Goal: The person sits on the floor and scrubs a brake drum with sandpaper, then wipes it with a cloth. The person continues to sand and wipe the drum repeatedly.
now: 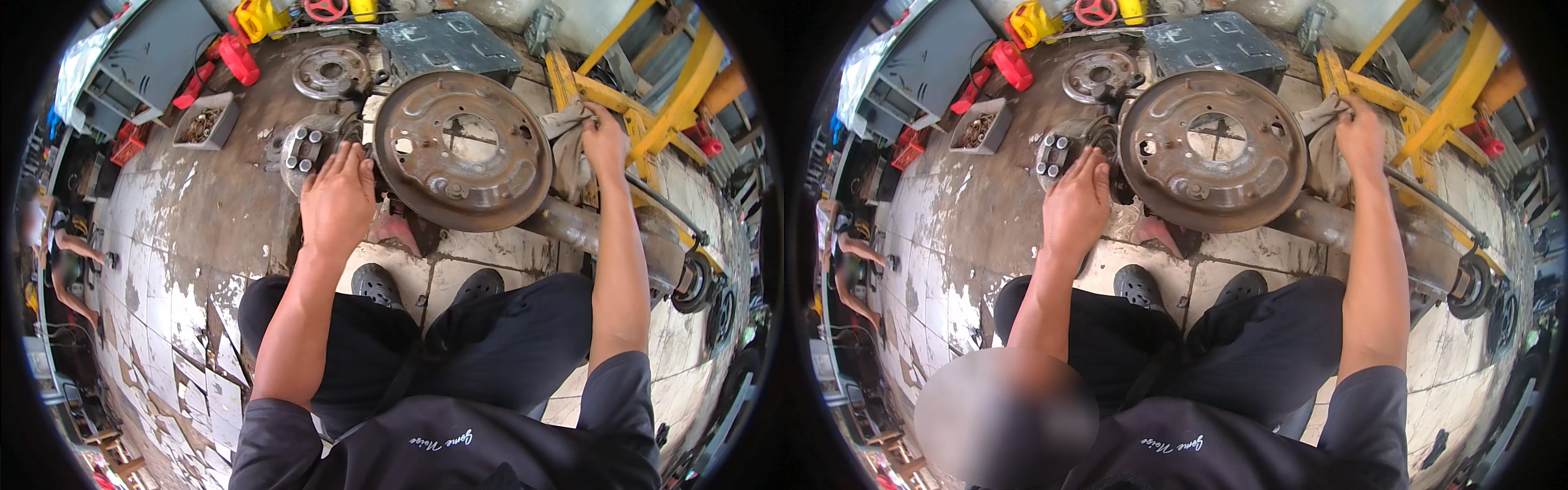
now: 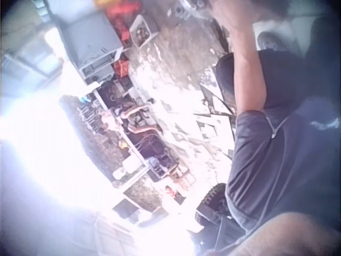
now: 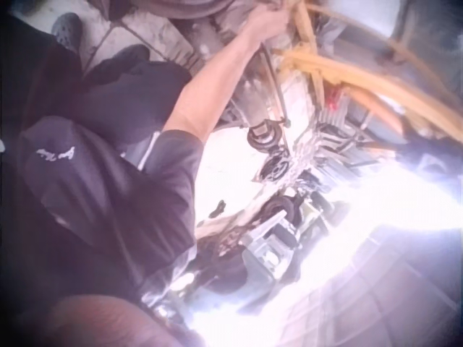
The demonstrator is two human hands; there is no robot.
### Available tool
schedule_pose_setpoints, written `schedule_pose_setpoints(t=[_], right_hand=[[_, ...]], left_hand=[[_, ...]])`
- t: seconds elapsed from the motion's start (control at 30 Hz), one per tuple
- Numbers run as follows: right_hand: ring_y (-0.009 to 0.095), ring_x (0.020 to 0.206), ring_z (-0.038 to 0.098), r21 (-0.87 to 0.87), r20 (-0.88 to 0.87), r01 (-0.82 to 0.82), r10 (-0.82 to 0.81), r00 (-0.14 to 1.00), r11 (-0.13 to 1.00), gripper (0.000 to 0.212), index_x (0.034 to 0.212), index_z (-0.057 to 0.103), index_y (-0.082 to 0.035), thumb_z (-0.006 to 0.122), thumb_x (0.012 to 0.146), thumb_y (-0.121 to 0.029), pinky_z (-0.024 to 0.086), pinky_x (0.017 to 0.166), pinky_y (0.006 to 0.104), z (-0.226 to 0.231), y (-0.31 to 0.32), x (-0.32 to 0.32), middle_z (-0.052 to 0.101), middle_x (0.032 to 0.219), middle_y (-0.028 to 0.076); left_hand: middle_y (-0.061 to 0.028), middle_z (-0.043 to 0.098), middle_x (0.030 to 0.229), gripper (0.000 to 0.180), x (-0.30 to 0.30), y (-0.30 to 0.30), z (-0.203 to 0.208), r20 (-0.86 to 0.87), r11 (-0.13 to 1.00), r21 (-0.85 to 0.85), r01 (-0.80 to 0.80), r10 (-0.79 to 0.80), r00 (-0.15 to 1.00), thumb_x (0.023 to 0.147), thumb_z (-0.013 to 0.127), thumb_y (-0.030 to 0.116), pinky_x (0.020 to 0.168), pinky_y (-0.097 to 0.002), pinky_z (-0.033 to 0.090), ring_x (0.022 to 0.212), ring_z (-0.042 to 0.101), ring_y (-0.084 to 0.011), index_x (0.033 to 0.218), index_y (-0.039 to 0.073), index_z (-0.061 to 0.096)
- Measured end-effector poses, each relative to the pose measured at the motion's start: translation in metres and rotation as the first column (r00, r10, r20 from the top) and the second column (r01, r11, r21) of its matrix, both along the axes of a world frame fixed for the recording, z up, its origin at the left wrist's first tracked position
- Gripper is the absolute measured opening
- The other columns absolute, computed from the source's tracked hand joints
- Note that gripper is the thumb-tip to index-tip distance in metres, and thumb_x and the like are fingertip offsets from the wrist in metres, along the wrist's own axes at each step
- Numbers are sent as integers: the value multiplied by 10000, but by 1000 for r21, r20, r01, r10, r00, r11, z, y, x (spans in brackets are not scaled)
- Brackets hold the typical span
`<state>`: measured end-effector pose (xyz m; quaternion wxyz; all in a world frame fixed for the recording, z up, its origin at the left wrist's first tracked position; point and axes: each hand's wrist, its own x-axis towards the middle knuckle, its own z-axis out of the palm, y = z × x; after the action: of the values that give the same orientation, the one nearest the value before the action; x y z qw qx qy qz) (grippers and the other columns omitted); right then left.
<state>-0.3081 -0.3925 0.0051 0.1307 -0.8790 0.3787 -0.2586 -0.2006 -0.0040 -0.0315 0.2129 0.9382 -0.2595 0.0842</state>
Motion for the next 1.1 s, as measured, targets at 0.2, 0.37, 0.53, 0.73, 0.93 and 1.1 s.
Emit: schedule_pose_setpoints(t=[0.2,0.37,0.53,0.73,0.93,1.1], right_hand=[[314,1142,641,-233,252,-463,513,820,855,286,1169,694,-116,563,931,-24,482,1011,392,55,68,4,687,1211,125],[311,1151,617,-329,-88,-854,887,453,403,318,1096,693,-71,654,803,44,485,1019,416,20,143,18,679,1163,138],[337,1030,623,10,-9,-953,953,301,301,292,1076,690,-65,638,799,9,489,933,446,-13,165,31,675,1118,109],[290,1085,584,-186,-279,-977,947,157,107,217,1013,680,-79,613,808,-106,467,915,411,-29,162,56,653,1051,52],[321,1090,575,-304,-294,-896,863,411,324,263,1028,656,-76,607,772,-45,488,930,431,-43,183,55,629,1176,84],[359,1050,653,-260,-75,-720,730,679,643,322,1104,686,-23,555,812,12,517,937,425,-41,97,63,681,1126,195]], left_hand=[[-195,586,1345,485,-25,-17,-17,-181,1000,8,9,-7,984,1053,419,346,972,-489,491,1183,599,-391,1364,-10,527],[-285,448,1425,531,-30,-20,-27,-269,985,-175,12,-60,961,1026,514,299,984,-475,493,1185,567,-463,1400,-73,446],[-332,362,1437,582,-30,-20,-41,-271,941,-333,61,-157,950,993,584,229,1006,-485,475,1190,541,-503,1408,-132,393],[-320,404,1412,579,-33,-22,-48,-239,929,-368,29,-124,963,976,614,232,1039,-463,445,1263,474,-490,1398,-116,423],[-332,399,1425,597,-33,-24,-43,-245,943,-333,-8,-78,966,972,592,229,1048,-453,442,1267,480,-486,1415,-126,407],[-342,378,1451,619,-32,-30,-43,-284,939,-345,-8,-96,954,970,568,253,1059,-456,434,1275,480,-489,1429,-125,393]])
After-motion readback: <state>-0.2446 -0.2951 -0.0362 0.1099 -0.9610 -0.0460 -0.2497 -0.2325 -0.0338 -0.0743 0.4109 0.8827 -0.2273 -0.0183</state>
